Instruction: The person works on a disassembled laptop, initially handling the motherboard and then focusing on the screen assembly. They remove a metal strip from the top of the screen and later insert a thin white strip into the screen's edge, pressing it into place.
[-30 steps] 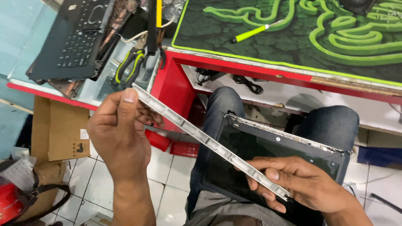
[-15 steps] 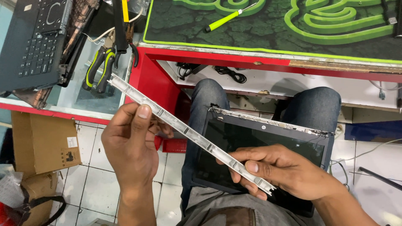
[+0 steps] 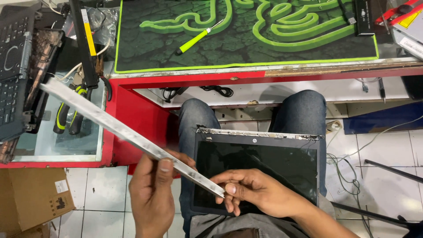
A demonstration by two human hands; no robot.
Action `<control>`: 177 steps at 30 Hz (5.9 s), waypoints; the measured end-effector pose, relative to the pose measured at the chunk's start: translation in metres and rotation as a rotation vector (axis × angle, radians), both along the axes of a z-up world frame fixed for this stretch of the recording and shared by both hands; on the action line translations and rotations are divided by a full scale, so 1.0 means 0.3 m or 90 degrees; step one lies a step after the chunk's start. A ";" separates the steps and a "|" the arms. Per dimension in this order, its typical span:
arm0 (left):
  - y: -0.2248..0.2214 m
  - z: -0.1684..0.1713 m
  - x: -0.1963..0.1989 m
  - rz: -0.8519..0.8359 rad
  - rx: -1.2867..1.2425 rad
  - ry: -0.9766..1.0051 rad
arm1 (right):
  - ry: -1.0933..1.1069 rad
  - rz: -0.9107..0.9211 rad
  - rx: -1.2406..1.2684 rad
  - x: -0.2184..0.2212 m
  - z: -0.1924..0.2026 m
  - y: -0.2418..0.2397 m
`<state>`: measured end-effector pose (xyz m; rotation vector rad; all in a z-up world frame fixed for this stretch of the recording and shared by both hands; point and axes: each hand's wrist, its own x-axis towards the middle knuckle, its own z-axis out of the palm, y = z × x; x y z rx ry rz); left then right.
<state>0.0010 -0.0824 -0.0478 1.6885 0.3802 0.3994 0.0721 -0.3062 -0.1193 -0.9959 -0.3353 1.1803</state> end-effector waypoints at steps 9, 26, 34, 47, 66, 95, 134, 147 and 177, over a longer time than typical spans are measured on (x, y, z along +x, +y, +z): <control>0.122 0.044 0.212 0.066 0.060 0.051 | -0.122 -0.201 -0.364 0.051 -0.172 -0.305; 0.410 -0.199 0.876 0.044 0.598 0.102 | -0.236 -0.314 -0.637 0.156 -0.109 -0.330; 0.533 -0.362 1.132 0.054 0.711 0.097 | -0.286 -0.345 -0.756 0.186 -0.067 -0.366; 0.524 -0.371 1.161 0.184 0.971 0.015 | -0.406 -0.658 -0.615 0.090 -0.244 -0.632; 0.205 -0.219 0.791 -0.254 0.660 -0.105 | -0.305 -0.452 -0.870 0.115 -0.188 -0.568; 0.305 -0.316 0.949 -0.170 0.813 -0.140 | -0.304 -0.514 -0.768 0.127 -0.295 -0.529; -0.099 -0.603 0.421 -0.595 0.560 0.142 | 0.014 -0.551 -0.693 -0.246 -0.088 -0.728; -0.215 -0.391 0.207 -0.226 0.156 0.393 | -0.229 -0.780 -0.435 0.002 0.232 -0.352; -0.125 0.217 0.014 -0.062 0.188 -0.167 | -0.630 -0.212 -0.178 -0.061 0.236 -0.042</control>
